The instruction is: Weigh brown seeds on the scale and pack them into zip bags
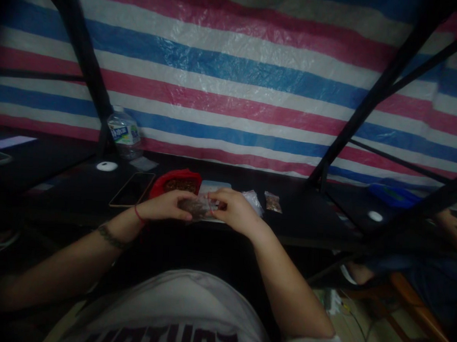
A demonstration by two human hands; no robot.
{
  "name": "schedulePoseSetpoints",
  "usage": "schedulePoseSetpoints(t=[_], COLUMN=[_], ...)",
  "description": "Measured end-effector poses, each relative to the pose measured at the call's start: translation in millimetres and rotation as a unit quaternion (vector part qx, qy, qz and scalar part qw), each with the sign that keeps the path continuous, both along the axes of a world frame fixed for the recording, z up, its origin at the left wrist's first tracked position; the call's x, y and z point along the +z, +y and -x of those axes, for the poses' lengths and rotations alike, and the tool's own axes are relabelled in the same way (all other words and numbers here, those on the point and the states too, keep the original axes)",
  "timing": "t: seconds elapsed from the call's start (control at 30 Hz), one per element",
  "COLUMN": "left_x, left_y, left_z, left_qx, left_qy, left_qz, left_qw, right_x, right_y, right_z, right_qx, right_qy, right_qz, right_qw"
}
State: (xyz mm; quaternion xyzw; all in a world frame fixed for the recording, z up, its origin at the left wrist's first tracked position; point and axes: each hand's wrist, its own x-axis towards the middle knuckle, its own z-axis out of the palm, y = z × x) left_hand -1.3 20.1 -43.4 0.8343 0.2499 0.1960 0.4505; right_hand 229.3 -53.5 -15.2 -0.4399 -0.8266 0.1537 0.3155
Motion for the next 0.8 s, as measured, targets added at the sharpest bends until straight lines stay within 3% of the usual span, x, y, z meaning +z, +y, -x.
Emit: schedulePoseSetpoints(t=[0.13, 0.3, 0.57, 0.8], left_x=[11.0, 23.5, 23.8, 25.3], left_y=[9.1, 30.6, 64.8, 95.4], left_z=[15.3, 29.7, 9.6, 24.3], left_qx=[0.076, 0.249, 0.244, 0.298], left_qy=[-0.025, 0.102, 0.331, 0.366], left_qz=[0.034, -0.081, -0.197, -0.250], left_qw=[0.996, 0.960, 0.890, 0.845], right_x=[5.0, 9.4, 5.6, 5.4], right_y=[0.0, 1.1, 4.4, 6.6], right_z=[-3.4, -10.8, -13.8, -18.1], right_qx=[-0.031, -0.063, -0.089, -0.113], right_qy=[0.026, 0.068, 0.060, 0.043], right_qz=[-0.027, -0.034, -0.033, -0.030], right_qw=[0.999, 0.995, 0.994, 0.992])
